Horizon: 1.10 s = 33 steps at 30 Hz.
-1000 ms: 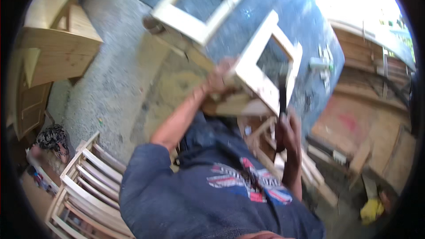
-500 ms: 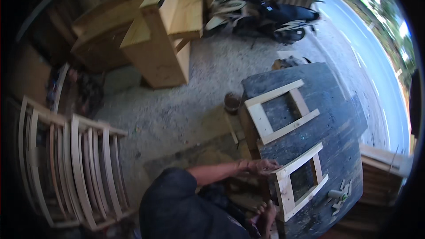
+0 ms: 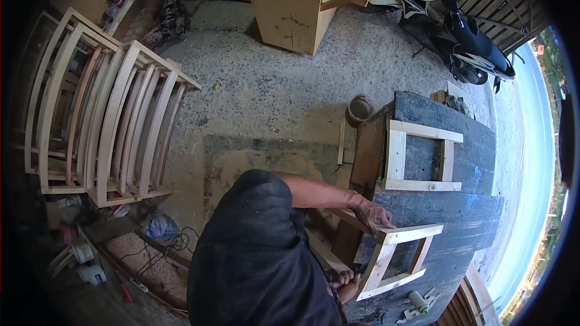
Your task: Assembling a wooden structure using glue, nails, and a hammer.
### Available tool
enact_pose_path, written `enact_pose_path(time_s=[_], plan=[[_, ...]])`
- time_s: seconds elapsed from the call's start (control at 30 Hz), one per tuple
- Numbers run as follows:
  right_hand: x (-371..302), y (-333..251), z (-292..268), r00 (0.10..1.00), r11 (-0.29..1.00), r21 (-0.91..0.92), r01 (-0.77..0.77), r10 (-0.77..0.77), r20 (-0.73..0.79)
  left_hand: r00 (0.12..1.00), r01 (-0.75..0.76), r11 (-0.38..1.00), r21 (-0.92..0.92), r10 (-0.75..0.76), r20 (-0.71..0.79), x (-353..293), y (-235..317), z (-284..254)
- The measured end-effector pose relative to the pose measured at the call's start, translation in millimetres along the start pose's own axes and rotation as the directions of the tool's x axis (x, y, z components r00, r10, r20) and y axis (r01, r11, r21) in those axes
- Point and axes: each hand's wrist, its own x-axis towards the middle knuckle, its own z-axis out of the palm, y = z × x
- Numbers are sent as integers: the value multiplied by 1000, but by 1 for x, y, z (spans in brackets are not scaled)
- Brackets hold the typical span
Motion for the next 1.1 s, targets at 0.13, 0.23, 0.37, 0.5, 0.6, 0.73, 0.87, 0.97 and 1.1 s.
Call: enact_pose_path(time_s=[0.13,0.23,0.37,0.5,0.6,0.73,0.87,0.97,1.1], plan=[[-9,1,12,932,929,-366,59,80,354,1000,-5,1000,-10,5,-2,-2,6,-8],[-16,-5,5,933,916,-395,69,80,350,998,60,998,0,-60,37,-3,8,-10],[-15,-15,-42,914,357,-860,364,-312,258,999,48,999,12,-48,9,-3,6,0],[-12,-19,-113,670,-541,-694,475,-289,684,997,78,996,33,-78,-4,-2,6,6],[-3,-13,-151,689,-399,-845,356,-499,526,990,131,988,80,-126,-59,-2,14,8],[-3,-13,-188,646,-356,-886,295,-609,460,766,130,969,212,38,-642,-15,50,42],[-8,-29,-235,587,-320,-908,271,-693,419,431,370,911,-179,-339,-836,-34,95,110],[-8,-45,-286,530,-312,-908,279,-739,417,412,407,789,-460,-608,-679,-20,113,167],[-4,-62,-343,425,-325,-886,331,-787,447,352,84,625,-776,-747,-564,42,96,229]])
